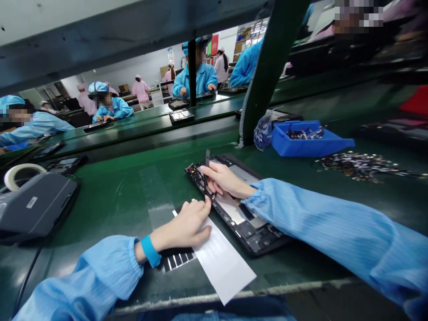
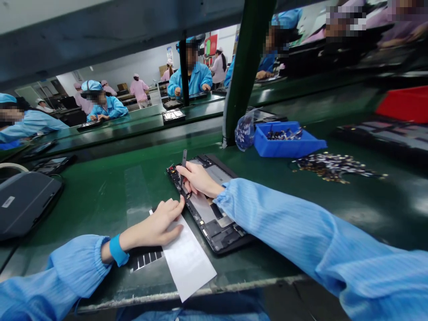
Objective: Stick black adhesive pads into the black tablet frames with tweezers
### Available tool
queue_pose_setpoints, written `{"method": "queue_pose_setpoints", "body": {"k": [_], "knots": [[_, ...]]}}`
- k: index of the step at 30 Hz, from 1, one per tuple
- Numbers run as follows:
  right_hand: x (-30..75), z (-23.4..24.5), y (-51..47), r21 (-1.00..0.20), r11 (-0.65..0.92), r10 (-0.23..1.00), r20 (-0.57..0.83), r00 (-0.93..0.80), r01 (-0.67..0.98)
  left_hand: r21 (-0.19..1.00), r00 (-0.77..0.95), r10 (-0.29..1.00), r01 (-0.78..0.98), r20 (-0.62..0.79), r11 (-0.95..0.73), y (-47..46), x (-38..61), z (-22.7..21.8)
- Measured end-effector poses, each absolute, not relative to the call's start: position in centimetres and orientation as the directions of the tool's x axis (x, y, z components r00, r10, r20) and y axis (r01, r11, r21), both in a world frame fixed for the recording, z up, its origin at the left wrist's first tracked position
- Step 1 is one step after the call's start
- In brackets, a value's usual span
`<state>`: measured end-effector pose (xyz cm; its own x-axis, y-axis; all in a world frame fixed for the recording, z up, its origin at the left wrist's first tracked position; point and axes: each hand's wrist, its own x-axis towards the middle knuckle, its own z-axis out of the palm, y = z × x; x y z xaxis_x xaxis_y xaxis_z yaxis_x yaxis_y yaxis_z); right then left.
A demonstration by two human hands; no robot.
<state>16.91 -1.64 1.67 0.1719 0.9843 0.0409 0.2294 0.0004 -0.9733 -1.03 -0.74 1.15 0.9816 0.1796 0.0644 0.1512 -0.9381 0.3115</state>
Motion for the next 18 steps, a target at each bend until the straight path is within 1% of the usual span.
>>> {"method": "queue_pose_setpoints", "body": {"k": [4, 6, 7, 9, 11, 12, 13, 14, 16, 18], "knots": [[17.3, 1.6, -1.2, -0.964, 0.015, 0.981, 0.066, 0.184, 0.267, 0.212, 0.996, 0.085, 0.089, -0.024, -0.973, -1.1, -1.2, 1.6], [17.6, 2.1, -1.5, -0.938, 0.051, 0.975, 0.121, 0.185, 0.344, 0.173, 0.997, 0.066, 0.072, -0.041, -0.982, -0.9, -1.1, 1.8], [17.6, 2.5, -1.9, -0.909, 0.077, 0.968, 0.166, 0.188, 0.409, 0.156, 0.997, 0.060, 0.066, -0.039, -0.986, -0.8, -1.1, 1.8], [17.2, 3.3, -3.8, -0.800, 0.135, 0.942, 0.286, 0.174, 0.584, 0.132, 0.999, 0.048, 0.050, -0.021, -0.990, -0.6, -1.0, 1.7], [16.5, 3.6, -6.9, -0.629, 0.186, 0.920, 0.381, 0.090, 0.755, 0.123, 0.999, 0.035, 0.034, 0.001, -0.992, -0.4, -0.9, 1.5], [16.1, 3.3, -8.7, -0.546, 0.223, 0.919, 0.393, 0.012, 0.807, 0.120, 1.000, 0.029, 0.028, 0.011, -0.992, -0.3, -0.9, 1.3], [15.9, 2.6, -10.7, -0.490, 0.255, 0.924, 0.377, -0.061, 0.834, 0.115, 0.999, 0.026, 0.023, 0.021, -0.993, -0.3, -0.8, 1.1], [15.9, 1.6, -12.6, -0.452, 0.258, 0.920, 0.384, -0.075, 0.854, 0.105, 0.999, 0.024, 0.021, 0.030, -0.994, -0.2, -0.7, 1.0], [16.5, -1.2, -15.9, -0.380, 0.225, 0.892, 0.451, -0.033, 0.897, 0.079, 0.999, 0.027, 0.023, 0.048, -0.997, -0.1, -0.6, 0.7], [18.0, -4.2, -18.2, -0.342, 0.075, 0.865, 0.490, 0.110, 0.937, 0.057, 0.998, 0.030, 0.027, 0.057, -0.998, -0.2, -0.5, 0.5]]}}
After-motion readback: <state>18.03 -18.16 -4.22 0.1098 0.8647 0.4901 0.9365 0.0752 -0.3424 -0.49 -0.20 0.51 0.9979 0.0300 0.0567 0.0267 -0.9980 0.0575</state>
